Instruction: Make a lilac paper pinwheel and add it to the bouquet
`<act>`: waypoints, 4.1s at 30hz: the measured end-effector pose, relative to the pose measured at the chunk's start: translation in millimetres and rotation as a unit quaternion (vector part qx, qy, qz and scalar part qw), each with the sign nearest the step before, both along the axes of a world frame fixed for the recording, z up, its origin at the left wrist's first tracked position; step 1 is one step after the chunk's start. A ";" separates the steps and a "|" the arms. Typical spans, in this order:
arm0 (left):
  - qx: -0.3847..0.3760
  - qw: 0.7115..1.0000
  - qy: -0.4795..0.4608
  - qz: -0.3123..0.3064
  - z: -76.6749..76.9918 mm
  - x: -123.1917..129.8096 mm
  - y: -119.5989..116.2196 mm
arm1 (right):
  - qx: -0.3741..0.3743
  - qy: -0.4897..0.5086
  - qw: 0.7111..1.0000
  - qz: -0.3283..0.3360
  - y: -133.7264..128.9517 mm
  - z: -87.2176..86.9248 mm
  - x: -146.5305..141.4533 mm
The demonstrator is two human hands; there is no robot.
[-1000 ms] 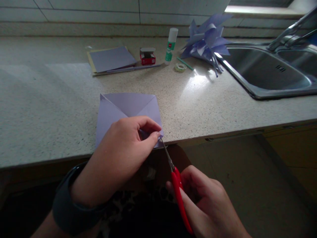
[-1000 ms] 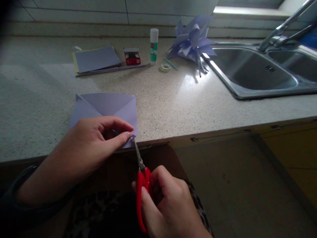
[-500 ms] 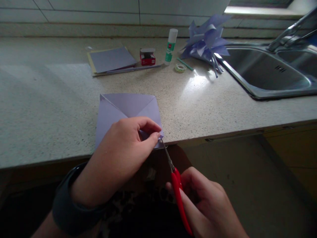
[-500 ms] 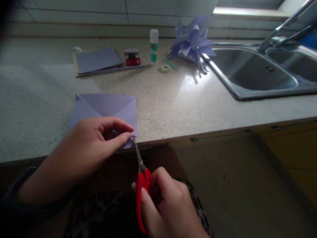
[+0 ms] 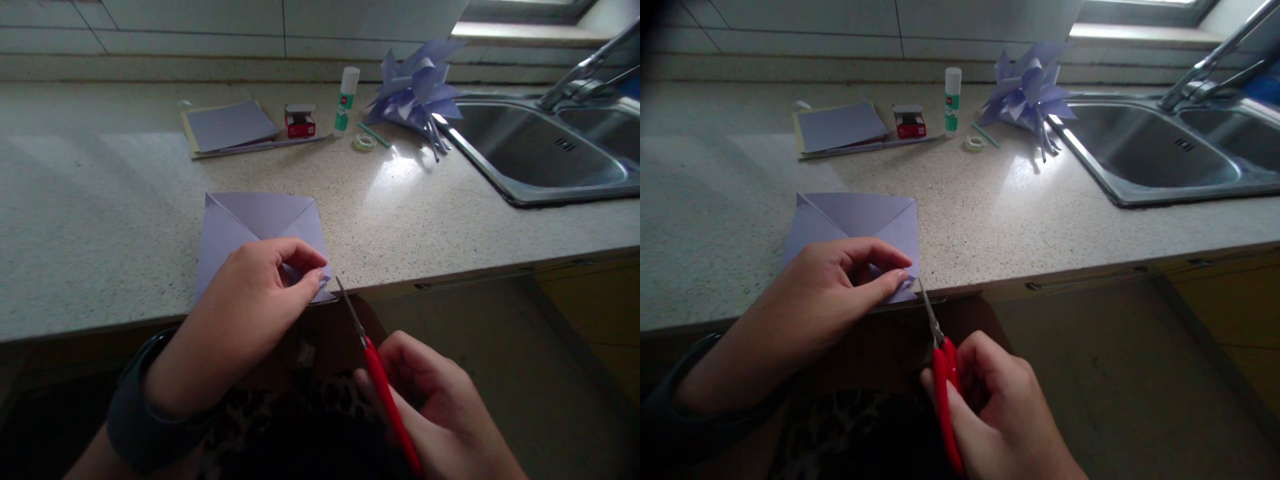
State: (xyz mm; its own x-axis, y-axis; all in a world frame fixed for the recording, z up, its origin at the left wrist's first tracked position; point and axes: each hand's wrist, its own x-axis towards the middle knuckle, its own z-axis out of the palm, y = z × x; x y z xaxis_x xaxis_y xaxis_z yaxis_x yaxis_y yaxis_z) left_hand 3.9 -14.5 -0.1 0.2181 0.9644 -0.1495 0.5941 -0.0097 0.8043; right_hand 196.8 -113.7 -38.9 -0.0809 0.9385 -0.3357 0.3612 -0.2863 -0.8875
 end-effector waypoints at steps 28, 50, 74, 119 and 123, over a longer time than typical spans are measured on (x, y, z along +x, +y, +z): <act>-0.029 0.959 -0.274 0.070 -11.3 -9.8 33.4 | -0.154 0.131 0.977 0.069 118.2 63.7 23.9; 0.018 0.956 -0.282 0.078 -21.0 -11.0 30.6 | -0.201 0.103 0.956 0.189 133.4 53.5 36.0; -0.002 0.983 -0.168 0.081 -11.7 -9.3 27.5 | -0.009 0.215 0.977 -0.016 148.2 34.4 8.0; 0.307 0.950 0.053 0.001 -6.8 8.3 -3.0 | 0.079 0.077 0.994 0.009 159.7 20.4 -6.5; 0.339 0.938 0.077 0.001 -8.6 4.4 -8.3 | 0.081 0.070 0.994 0.008 156.7 20.7 -5.4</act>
State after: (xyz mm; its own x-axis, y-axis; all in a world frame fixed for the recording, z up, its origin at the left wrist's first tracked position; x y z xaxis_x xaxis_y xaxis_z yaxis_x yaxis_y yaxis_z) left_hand 8.4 -22.8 -8.6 0.2425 0.8499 0.4679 0.7029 -0.4863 0.5190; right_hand 191.3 43.0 -18.2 -0.1316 0.9776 -0.1642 0.2338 -0.1304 -0.9635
